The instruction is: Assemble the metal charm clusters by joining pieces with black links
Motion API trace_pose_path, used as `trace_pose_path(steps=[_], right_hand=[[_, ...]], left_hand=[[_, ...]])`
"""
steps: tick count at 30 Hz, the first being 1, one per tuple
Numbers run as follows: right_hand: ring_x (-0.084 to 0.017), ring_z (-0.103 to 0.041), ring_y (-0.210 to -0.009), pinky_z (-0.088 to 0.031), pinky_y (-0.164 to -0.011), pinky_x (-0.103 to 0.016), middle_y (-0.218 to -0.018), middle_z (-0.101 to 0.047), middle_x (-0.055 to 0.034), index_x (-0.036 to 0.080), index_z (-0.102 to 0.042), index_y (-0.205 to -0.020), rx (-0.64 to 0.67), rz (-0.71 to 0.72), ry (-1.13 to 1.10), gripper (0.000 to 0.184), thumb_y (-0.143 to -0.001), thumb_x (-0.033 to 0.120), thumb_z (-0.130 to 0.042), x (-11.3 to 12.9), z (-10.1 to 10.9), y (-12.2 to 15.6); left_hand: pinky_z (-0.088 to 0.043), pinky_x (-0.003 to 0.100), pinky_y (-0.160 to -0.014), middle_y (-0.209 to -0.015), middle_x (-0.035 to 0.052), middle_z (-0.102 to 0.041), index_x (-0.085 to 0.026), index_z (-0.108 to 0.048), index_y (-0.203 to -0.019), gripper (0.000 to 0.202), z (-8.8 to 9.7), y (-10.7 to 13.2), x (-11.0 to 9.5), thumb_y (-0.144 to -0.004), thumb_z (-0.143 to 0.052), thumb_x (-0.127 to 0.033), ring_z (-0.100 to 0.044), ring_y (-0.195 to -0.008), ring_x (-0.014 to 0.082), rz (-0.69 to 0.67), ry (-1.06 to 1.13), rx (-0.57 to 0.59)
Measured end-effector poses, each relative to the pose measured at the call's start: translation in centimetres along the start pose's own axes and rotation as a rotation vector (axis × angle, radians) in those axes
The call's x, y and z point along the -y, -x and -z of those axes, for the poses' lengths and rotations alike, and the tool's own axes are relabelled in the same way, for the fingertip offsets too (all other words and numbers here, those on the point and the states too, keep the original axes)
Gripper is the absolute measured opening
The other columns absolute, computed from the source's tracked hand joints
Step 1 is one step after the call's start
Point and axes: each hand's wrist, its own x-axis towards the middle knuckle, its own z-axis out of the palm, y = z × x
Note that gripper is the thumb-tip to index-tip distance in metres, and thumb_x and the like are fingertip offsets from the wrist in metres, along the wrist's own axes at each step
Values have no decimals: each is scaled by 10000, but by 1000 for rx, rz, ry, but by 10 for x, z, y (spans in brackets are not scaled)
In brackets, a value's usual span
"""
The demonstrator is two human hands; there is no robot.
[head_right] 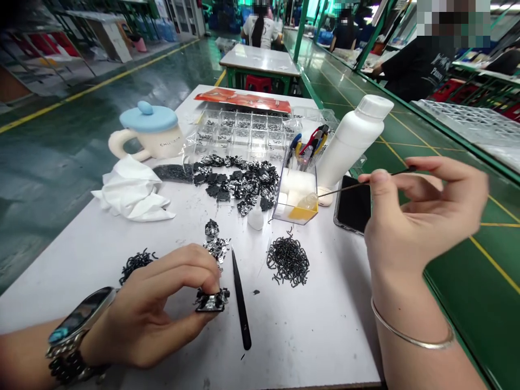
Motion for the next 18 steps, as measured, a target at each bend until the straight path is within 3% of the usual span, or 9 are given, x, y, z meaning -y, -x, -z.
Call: trace_pose_path(steps=[1,3,6,8,10,11,13,15,18], right_hand=[[-186,-637,-759,-506,-706,-353,-1043,-536,-66,200,-546,-987,-15,21,27,264,-760,215,-679,-1,-2,1],[-241,-647,-795,-502,-704,-379,-978,-608,-89,184,-586,-992,113,43,181,272,-746,227,-694,0,-5,3],[-343,-540,-1084,-451,-831,-470,-1217,-546,-149,188,-523,-1201,331,136,470,527,-729,325,-711,10,-5,6],[-366,-478,-1147,-434,-843,-477,-1279,-492,-153,180,-504,-1243,253,247,456,592,-709,309,-724,21,-4,11],[-318,-551,-1030,-447,-805,-435,-1098,-594,-117,194,-569,-1151,212,356,297,450,-720,211,-696,31,-4,18],[-282,-587,-935,-446,-777,-415,-990,-626,-88,203,-591,-1089,279,408,235,375,-725,171,-677,36,-5,23],[-219,-604,-790,-425,-735,-383,-848,-638,-41,205,-589,-983,533,466,194,240,-754,154,-641,44,-10,35],[-179,-587,-724,-403,-709,-355,-794,-622,-19,195,-556,-903,766,393,240,110,-807,216,-606,47,-18,46],[-150,-538,-645,-401,-612,-293,-721,-569,-1,196,-485,-806,853,76,333,216,-817,378,-602,43,-30,58]], left_hand=[[-523,328,-640,-752,92,-623,-148,-566,-860,184,1,-1,1,-715,-580,-36,-568,-718,186,-27,-24,-1],[-521,339,-619,-740,96,-631,-137,-576,-858,194,4,-2,5,-695,-589,-32,-568,-696,188,-100,-80,-17],[-530,351,-624,-746,105,-644,-117,-596,-866,213,14,-4,14,-672,-644,-40,-587,-705,195,-179,-184,-70],[-537,350,-631,-755,109,-650,-113,-604,-853,220,22,-5,20,-658,-685,-49,-602,-724,200,-188,-256,-122],[-538,339,-613,-747,99,-652,-125,-605,-838,218,29,-6,25,-655,-702,-58,-610,-715,197,-191,-313,-170],[-538,336,-605,-743,94,-654,-132,-605,-835,214,32,-7,26,-658,-702,-62,-613,-707,195,-191,-331,-182],[-539,339,-601,-740,93,-657,-139,-603,-836,207,33,-8,28,-665,-696,-70,-616,-699,196,-192,-345,-180],[-539,349,-601,-738,103,-661,-136,-602,-833,207,32,-8,27,-659,-692,-68,-620,-695,204,-197,-335,-160],[-538,351,-595,-737,112,-664,-135,-601,-833,218,28,-7,26,-648,-685,-54,-626,-688,213,-212,-315,-140]])
